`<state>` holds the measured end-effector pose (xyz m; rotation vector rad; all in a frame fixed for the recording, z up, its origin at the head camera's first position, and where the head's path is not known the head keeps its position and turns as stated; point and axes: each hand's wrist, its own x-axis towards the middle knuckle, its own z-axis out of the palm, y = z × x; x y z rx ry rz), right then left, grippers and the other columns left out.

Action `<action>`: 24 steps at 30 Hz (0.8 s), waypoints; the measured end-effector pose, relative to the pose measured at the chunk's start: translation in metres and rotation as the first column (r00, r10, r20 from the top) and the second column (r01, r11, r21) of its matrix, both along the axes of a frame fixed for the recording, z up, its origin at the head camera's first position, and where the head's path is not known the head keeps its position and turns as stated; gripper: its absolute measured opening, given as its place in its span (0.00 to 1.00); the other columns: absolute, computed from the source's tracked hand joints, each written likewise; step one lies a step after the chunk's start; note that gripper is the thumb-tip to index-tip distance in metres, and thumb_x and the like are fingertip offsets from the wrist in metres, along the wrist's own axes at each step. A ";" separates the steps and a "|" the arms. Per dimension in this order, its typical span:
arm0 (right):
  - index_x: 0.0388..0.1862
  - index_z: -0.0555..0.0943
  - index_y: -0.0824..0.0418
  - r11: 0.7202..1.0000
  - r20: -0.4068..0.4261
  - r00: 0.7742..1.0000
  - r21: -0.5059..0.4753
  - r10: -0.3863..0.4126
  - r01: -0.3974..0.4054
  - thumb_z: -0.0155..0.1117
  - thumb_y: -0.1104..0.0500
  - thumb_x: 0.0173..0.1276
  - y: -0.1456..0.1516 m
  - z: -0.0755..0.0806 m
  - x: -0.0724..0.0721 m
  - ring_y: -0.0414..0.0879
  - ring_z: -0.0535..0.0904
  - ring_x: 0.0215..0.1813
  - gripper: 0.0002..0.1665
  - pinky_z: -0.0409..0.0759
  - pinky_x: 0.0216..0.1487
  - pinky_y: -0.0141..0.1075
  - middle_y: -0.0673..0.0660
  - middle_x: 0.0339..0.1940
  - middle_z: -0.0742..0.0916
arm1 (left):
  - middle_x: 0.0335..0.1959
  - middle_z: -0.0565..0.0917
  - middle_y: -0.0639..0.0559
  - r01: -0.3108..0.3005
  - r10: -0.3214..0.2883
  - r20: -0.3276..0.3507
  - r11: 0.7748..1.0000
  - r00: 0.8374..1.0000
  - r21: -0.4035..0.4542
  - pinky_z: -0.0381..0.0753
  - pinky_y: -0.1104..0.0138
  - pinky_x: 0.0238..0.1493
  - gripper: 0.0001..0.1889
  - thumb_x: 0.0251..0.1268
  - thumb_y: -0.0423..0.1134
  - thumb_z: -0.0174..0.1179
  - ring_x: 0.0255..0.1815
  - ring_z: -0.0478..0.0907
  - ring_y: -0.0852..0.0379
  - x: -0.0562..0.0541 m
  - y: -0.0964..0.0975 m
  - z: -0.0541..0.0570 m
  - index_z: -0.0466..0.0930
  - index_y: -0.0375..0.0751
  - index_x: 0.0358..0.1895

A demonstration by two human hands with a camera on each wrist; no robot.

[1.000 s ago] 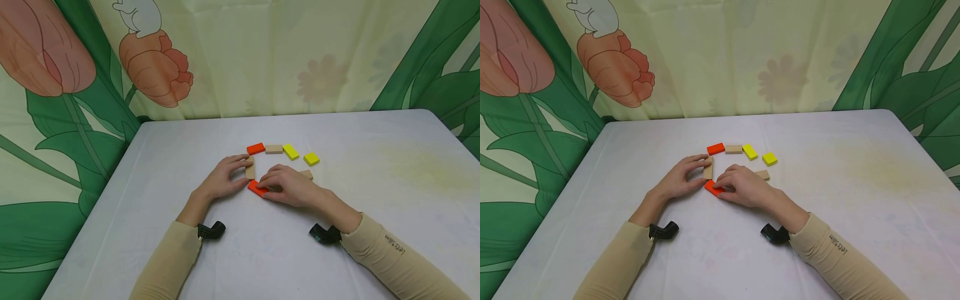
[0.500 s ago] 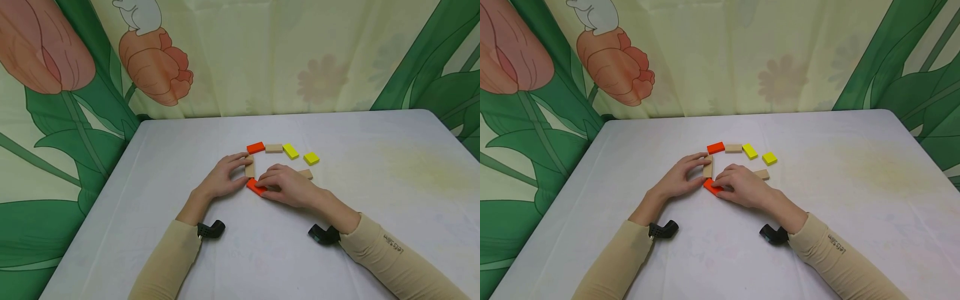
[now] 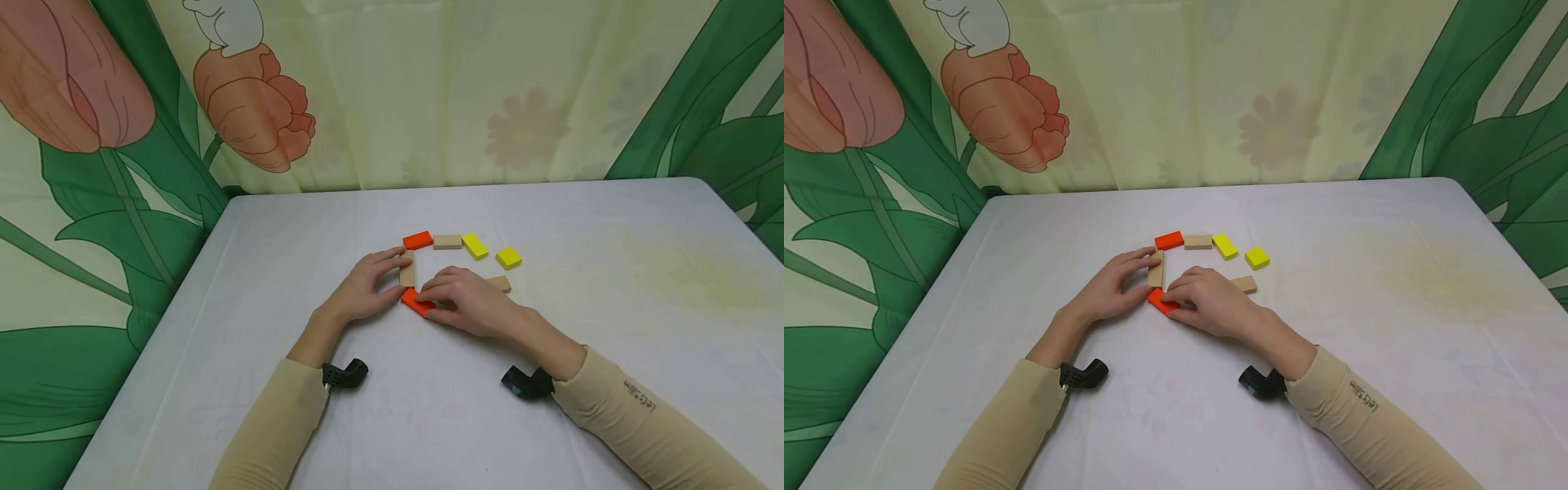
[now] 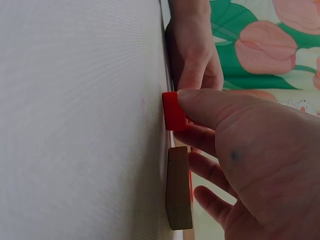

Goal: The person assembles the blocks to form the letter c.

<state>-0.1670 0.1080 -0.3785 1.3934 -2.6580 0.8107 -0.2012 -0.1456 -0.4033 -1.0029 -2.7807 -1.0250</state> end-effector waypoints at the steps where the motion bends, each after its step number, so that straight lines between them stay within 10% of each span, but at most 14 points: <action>1: 0.53 0.88 0.59 1.000 -0.001 1.000 0.001 -0.002 0.002 0.72 0.59 0.67 0.000 0.000 0.000 0.48 0.79 0.54 0.16 0.77 0.58 0.44 0.48 0.48 0.88 | 0.75 0.68 0.51 0.001 -0.001 -0.002 1.000 1.000 -0.001 0.59 0.51 0.73 0.26 0.68 0.43 0.63 0.74 0.62 0.49 0.000 0.000 0.000 0.76 0.46 0.69; 24: 0.54 0.87 0.59 0.998 0.020 0.999 -0.045 -0.038 0.039 0.72 0.59 0.66 0.006 0.004 -0.003 0.49 0.78 0.58 0.17 0.76 0.61 0.45 0.50 0.52 0.87 | 0.76 0.67 0.53 -0.012 0.012 0.030 1.000 0.999 -0.014 0.59 0.52 0.74 0.27 0.69 0.43 0.62 0.74 0.62 0.50 0.001 0.001 0.000 0.75 0.47 0.70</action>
